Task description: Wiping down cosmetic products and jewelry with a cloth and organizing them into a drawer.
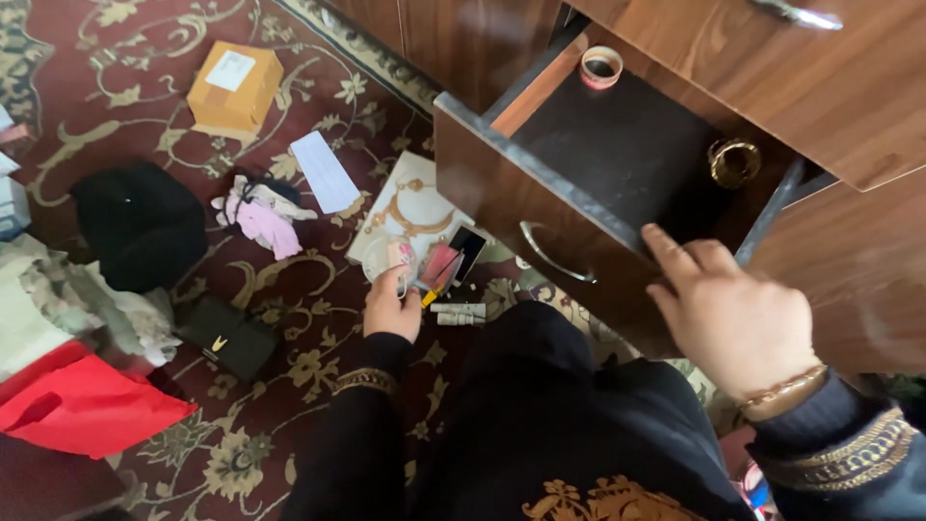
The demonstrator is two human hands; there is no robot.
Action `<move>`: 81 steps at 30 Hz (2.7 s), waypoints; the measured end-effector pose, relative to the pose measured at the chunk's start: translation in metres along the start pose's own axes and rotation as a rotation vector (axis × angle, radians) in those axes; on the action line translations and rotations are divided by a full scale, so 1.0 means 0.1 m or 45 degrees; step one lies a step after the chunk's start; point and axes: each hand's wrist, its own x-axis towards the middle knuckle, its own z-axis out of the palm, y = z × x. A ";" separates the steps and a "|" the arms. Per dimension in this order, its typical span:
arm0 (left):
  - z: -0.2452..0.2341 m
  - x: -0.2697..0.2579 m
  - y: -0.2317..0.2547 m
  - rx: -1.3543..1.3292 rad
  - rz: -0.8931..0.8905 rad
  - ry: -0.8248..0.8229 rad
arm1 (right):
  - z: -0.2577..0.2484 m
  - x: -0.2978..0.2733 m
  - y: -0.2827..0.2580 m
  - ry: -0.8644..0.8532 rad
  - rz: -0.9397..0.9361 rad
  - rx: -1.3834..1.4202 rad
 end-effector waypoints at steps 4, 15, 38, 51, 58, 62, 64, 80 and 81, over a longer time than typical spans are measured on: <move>0.07 0.03 0.05 -0.066 -0.131 -0.195 | 0.18 0.04 0.09 0.021 0.045 -0.151; 1.15 0.53 -0.79 0.290 -0.063 -0.467 | 0.90 -0.02 0.29 0.112 0.273 -0.206; 2.54 1.23 -1.49 0.515 -0.160 -0.253 | 1.19 0.33 -0.64 0.014 -0.338 1.020; 1.29 0.09 0.52 -0.625 -0.701 -0.561 | 1.25 0.85 -1.45 -1.561 0.406 1.709; 1.00 -0.08 0.85 -0.697 -0.765 -0.740 | 1.65 0.40 -1.80 -1.409 0.655 2.080; 1.00 -0.12 0.67 -0.842 -0.502 -0.772 | 1.77 0.22 -1.82 -1.323 0.785 2.250; 1.02 -0.01 0.44 -0.897 -0.369 -0.816 | 1.80 0.20 -1.78 -1.310 0.832 2.300; 2.30 0.52 -1.96 0.919 -0.081 -0.419 | 2.00 -0.08 -1.23 -1.136 0.693 2.243; 2.26 0.52 -1.93 0.876 -0.125 -0.355 | 1.93 -0.04 -1.20 -1.150 0.669 2.225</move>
